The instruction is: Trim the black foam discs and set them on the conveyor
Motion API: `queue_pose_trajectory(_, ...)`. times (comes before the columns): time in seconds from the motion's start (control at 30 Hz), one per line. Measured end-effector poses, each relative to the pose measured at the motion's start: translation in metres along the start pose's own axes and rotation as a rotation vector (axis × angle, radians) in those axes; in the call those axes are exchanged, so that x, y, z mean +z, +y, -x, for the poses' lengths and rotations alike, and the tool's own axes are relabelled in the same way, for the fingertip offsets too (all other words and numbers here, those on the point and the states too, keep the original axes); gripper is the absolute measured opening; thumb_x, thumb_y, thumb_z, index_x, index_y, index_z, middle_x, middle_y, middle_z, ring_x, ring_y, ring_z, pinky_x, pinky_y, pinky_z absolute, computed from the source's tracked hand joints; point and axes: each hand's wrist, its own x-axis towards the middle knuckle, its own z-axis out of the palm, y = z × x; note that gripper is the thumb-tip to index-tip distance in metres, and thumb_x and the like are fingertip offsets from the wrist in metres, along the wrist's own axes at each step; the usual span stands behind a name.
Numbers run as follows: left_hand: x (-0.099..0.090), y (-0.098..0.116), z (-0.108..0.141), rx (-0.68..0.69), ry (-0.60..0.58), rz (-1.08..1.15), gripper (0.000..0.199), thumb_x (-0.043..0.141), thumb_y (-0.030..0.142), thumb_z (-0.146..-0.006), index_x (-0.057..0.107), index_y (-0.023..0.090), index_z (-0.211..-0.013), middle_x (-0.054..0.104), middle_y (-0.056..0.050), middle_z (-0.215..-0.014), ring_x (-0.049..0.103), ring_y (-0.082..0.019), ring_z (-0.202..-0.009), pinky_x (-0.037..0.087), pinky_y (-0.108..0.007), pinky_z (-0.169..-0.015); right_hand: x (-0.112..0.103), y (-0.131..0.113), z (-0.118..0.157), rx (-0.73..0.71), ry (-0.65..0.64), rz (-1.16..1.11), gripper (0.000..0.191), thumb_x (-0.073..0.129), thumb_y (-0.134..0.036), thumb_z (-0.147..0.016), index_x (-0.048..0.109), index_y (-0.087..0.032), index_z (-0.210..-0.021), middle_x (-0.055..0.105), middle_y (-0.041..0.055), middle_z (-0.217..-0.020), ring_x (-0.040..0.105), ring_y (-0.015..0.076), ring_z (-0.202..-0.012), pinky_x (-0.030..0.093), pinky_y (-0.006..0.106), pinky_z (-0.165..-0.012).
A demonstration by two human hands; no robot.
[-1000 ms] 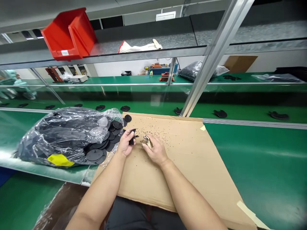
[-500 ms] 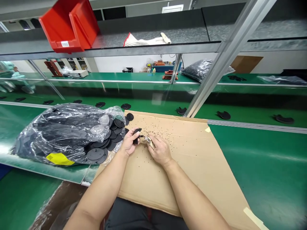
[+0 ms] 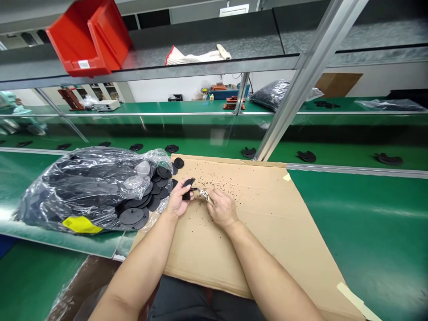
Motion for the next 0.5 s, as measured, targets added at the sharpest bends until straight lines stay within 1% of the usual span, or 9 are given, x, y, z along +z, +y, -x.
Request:
queue_pose_trajectory(0.13,-0.001,0.000,-0.003,0.028,0.074,-0.010,0.051,0.081,0.013,-0.056,0.049,0.015,-0.095,0.056,0.001,-0.075,0.057,-0.011,-0.059,0.046,-0.021,-0.053,0.001,-0.001,0.000,0.129,0.010,-0.136,0.035,0.051,-0.015,-0.080,0.063,-0.023,-0.112,0.061,0.0026,-0.085,0.054,0.0179,-0.076,0.043,0.026,-0.071)
queue_pose_trajectory(0.17,-0.002,0.000,-0.004,0.036,0.087,-0.016,0.050,0.081,0.013,-0.056,0.049,0.015,-0.094,0.056,0.001,-0.074,0.057,-0.010,-0.059,0.045,-0.020,-0.052,0.001,-0.001,0.001,0.161,0.027,-0.172,0.035,0.051,-0.016,-0.080,0.063,-0.024,-0.112,0.060,0.0023,-0.085,0.055,0.0177,-0.076,0.043,0.026,-0.071)
queue_pose_trajectory(0.23,-0.006,0.000,-0.007,0.037,0.094,-0.016,0.048,0.083,0.015,-0.057,0.050,0.015,-0.092,0.057,0.002,-0.073,0.054,-0.008,-0.055,0.040,-0.016,-0.047,0.001,-0.001,0.001,0.202,0.066,-0.236,0.035,0.051,-0.018,-0.080,0.062,-0.024,-0.112,0.060,0.0022,-0.086,0.055,0.0178,-0.078,0.044,0.027,-0.073)
queue_pose_trajectory(0.3,-0.009,0.000,-0.009,0.033,0.100,0.005,0.045,0.083,0.018,-0.060,0.052,0.015,-0.092,0.057,0.002,-0.071,0.050,-0.005,-0.052,0.034,-0.013,-0.043,0.000,-0.001,0.001,0.215,0.092,-0.277,0.036,0.051,-0.019,-0.079,0.062,-0.024,-0.114,0.060,0.0027,-0.088,0.056,0.0182,-0.080,0.044,0.028,-0.075)
queue_pose_trajectory(0.33,-0.011,-0.001,-0.010,0.035,0.104,0.020,0.043,0.083,0.019,-0.061,0.053,0.014,-0.092,0.057,0.002,-0.072,0.050,-0.004,-0.052,0.034,-0.013,-0.043,0.000,-0.002,0.001,0.217,0.095,-0.287,0.036,0.051,-0.019,-0.080,0.062,-0.023,-0.114,0.060,0.0029,-0.087,0.055,0.0182,-0.079,0.044,0.028,-0.075)
queue_pose_trajectory(0.43,-0.011,0.000,-0.009,0.002,0.073,0.051,0.038,0.080,0.019,-0.065,0.055,0.015,-0.094,0.061,-0.001,-0.077,0.058,-0.010,-0.063,0.045,-0.018,-0.052,-0.001,-0.003,0.001,0.194,0.080,-0.272,0.034,0.050,-0.019,-0.080,0.062,-0.022,-0.112,0.060,0.0036,-0.086,0.055,0.0185,-0.078,0.045,0.028,-0.074)
queue_pose_trajectory(0.5,-0.010,0.001,-0.008,-0.045,0.034,0.058,0.036,0.078,0.019,-0.068,0.055,0.016,-0.096,0.060,-0.001,-0.078,0.060,-0.012,-0.066,0.046,-0.019,-0.051,0.000,-0.005,0.002,0.157,0.060,-0.255,0.034,0.051,-0.018,-0.080,0.062,-0.022,-0.112,0.060,0.0041,-0.087,0.055,0.0189,-0.080,0.045,0.028,-0.076)
